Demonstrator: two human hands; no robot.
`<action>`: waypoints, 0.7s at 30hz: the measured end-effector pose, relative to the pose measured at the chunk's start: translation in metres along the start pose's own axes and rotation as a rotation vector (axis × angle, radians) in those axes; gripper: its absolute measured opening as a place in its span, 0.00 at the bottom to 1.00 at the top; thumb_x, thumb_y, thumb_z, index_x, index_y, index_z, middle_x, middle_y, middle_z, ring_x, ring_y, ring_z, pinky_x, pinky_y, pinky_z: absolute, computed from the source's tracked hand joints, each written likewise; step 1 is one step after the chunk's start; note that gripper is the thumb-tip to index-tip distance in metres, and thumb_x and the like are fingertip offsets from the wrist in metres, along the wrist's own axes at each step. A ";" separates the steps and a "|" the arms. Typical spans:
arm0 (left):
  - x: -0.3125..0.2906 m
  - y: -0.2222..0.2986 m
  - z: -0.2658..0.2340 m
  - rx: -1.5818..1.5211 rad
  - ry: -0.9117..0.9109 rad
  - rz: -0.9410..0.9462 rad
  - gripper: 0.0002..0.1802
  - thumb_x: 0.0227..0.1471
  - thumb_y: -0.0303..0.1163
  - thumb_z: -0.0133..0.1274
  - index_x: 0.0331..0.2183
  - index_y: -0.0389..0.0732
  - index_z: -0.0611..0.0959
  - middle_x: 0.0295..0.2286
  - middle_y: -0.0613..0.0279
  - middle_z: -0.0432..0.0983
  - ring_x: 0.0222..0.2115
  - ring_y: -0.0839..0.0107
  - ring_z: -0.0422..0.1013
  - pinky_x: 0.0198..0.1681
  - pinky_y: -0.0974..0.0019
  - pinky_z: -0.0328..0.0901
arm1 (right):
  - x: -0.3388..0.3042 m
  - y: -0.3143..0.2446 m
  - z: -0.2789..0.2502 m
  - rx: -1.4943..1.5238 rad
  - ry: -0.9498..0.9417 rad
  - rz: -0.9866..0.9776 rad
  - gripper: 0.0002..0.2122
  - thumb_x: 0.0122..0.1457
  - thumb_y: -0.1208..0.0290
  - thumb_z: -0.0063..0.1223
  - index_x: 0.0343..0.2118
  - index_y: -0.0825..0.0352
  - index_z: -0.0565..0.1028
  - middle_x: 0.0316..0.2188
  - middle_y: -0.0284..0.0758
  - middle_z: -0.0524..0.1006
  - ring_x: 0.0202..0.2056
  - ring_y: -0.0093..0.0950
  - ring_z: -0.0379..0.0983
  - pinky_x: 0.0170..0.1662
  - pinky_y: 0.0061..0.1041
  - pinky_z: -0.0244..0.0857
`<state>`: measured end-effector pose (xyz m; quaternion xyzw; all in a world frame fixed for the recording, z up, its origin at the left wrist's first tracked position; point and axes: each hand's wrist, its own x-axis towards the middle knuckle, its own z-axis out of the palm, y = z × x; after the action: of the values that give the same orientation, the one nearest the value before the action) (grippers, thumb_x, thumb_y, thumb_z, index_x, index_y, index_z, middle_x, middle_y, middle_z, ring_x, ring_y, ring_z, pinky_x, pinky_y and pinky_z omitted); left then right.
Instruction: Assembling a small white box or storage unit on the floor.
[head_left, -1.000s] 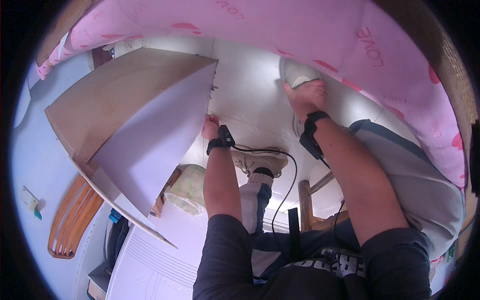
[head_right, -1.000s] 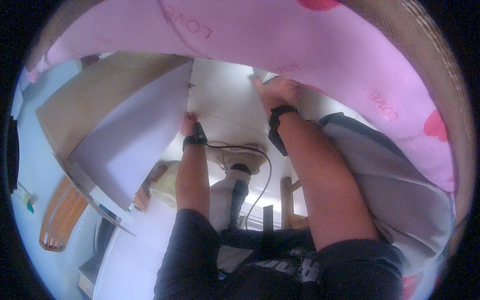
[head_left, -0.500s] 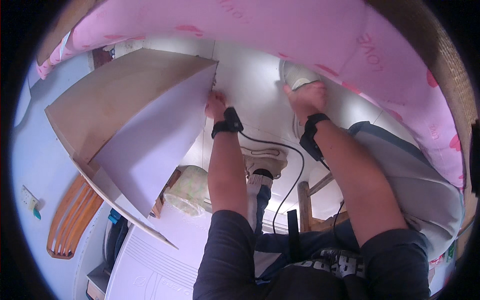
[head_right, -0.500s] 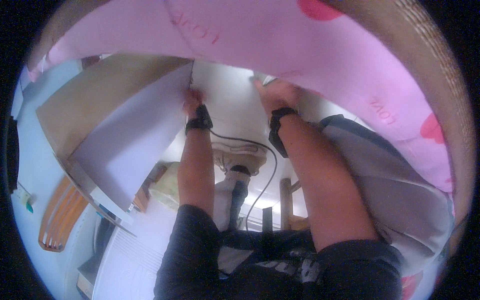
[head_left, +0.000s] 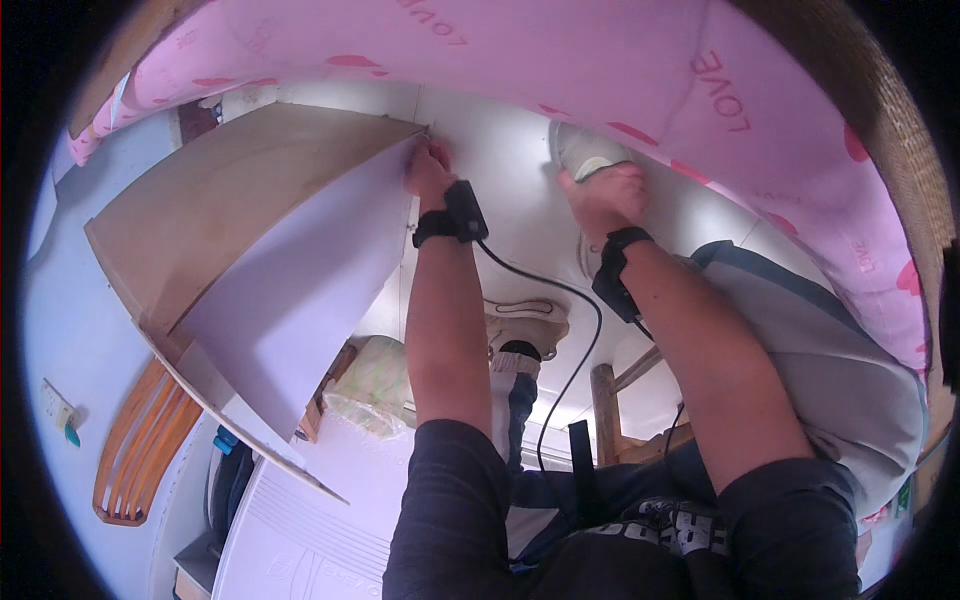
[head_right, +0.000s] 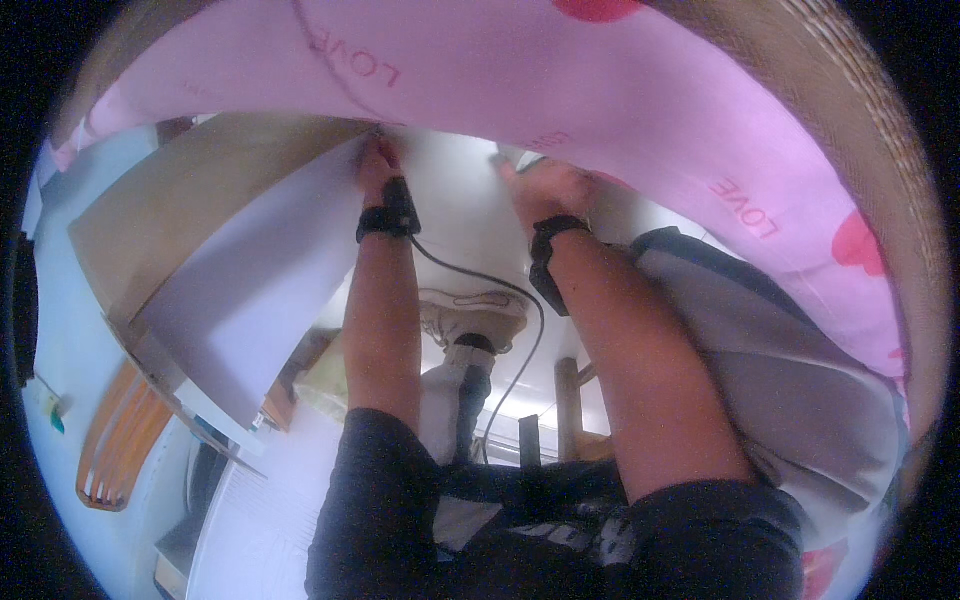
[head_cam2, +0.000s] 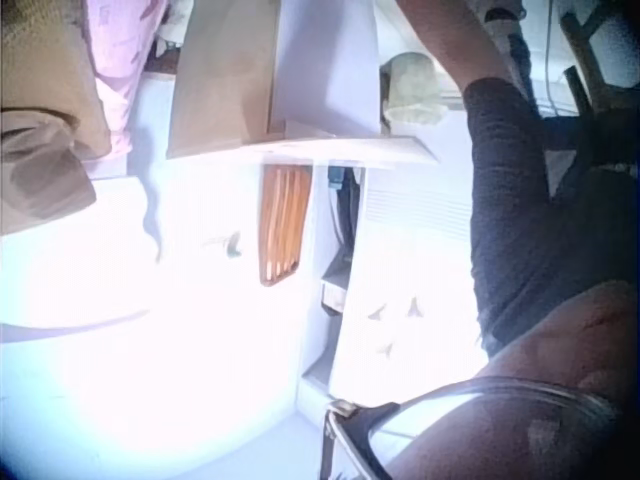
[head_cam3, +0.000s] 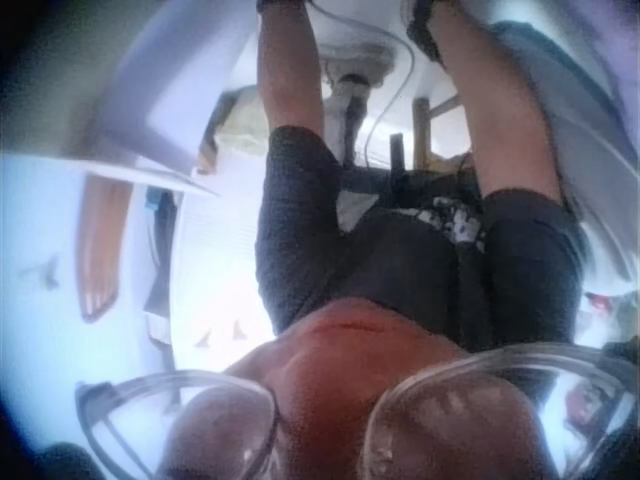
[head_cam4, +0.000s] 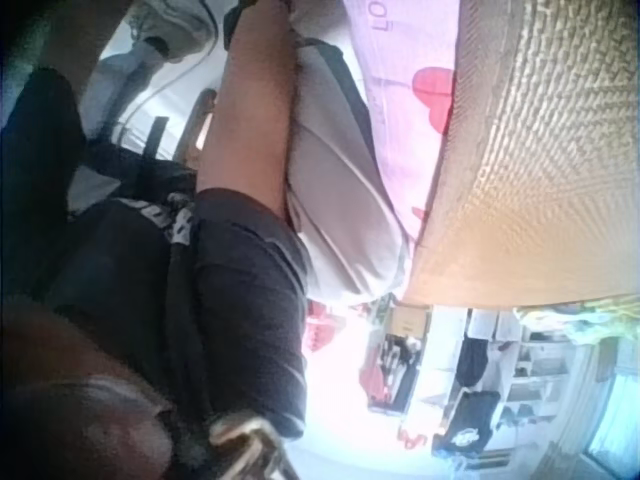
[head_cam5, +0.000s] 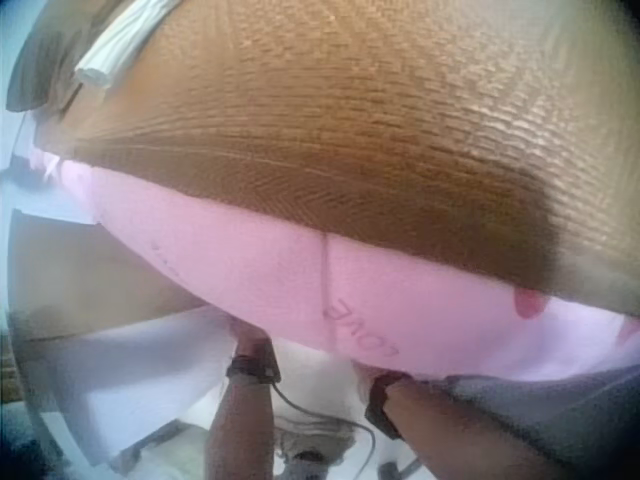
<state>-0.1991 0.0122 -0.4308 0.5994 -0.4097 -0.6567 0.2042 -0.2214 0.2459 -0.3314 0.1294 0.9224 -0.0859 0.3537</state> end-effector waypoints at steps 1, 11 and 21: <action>0.002 0.000 0.000 0.056 -0.013 0.023 0.07 0.41 0.24 0.50 0.17 0.39 0.69 0.15 0.63 0.67 0.11 0.74 0.63 0.12 0.74 0.59 | 0.003 -0.002 -0.006 -0.007 -0.101 0.010 0.41 0.40 0.39 0.48 0.39 0.83 0.58 0.35 0.49 0.68 0.38 0.35 0.69 0.40 0.26 0.63; 0.022 -0.005 -0.222 1.377 -0.032 0.402 0.07 0.46 0.30 0.44 0.24 0.37 0.73 0.21 0.62 0.71 0.23 0.72 0.69 0.23 0.72 0.66 | 0.004 -0.002 0.010 0.023 -0.033 0.082 0.40 0.41 0.40 0.47 0.38 0.84 0.60 0.37 0.51 0.67 0.38 0.37 0.68 0.41 0.28 0.62; -0.007 -0.009 -0.090 0.097 -0.055 0.138 0.03 0.44 0.25 0.48 0.22 0.37 0.72 0.19 0.63 0.69 0.18 0.74 0.67 0.23 0.76 0.67 | 0.005 0.014 0.009 0.072 -0.021 0.030 0.42 0.38 0.40 0.50 0.39 0.82 0.58 0.37 0.50 0.67 0.39 0.37 0.68 0.40 0.29 0.63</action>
<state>-0.1094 -0.0036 -0.4283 0.5607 -0.4866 -0.6368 0.2083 -0.2156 0.2579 -0.3423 0.1549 0.9129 -0.1150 0.3597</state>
